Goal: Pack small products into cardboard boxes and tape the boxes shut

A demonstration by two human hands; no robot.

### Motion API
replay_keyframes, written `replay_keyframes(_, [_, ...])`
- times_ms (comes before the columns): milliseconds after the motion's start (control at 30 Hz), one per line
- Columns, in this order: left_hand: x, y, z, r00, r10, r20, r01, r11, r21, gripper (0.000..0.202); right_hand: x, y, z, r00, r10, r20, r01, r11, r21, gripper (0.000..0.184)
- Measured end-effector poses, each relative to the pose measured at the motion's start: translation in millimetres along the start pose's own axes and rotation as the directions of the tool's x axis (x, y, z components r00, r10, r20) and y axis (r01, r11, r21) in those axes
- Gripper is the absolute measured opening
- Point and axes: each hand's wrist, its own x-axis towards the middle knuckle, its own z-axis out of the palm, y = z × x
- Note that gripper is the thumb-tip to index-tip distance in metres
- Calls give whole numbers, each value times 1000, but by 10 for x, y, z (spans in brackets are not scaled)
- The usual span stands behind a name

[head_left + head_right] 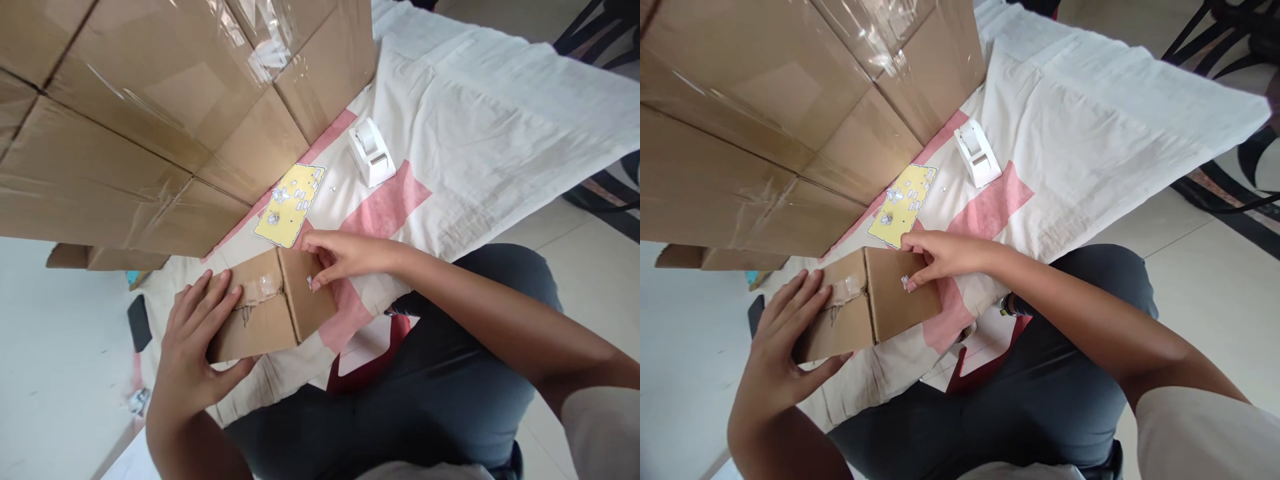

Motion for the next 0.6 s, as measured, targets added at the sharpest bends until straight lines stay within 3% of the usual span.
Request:
replay_keyframes(167, [3,-24,7,999,38,-27,-37,999,4,86,-50,-101,-47,998,33,59,-27,995,-98,38])
replay_keyframes(200, [1,-33,12,998,50,-38,-50,999,8,86,-70,-146,-32,995,43,87,-32,991,-128,47])
replay_keyframes(267, [-6,-57,28,995,73,-62,-72,997,20,85,-115,-256,45,992,73,100,-49,972,-229,82])
replay_keyframes(333, [-14,-84,50,992,90,-88,-87,996,33,85,-154,-370,175,995,94,37,-74,932,-355,117])
replay_keyframes(367, [-17,-97,61,990,93,-104,-89,995,36,85,-164,-418,247,996,94,-10,-90,907,-412,125])
replay_keyframes(500, [-51,-125,94,972,121,-202,-115,993,41,83,-136,-519,461,988,62,-144,-133,821,-555,117])
replay_keyframes(600, [-152,-126,143,924,147,-354,-110,986,122,87,-97,-534,451,980,11,-199,-127,804,-581,109])
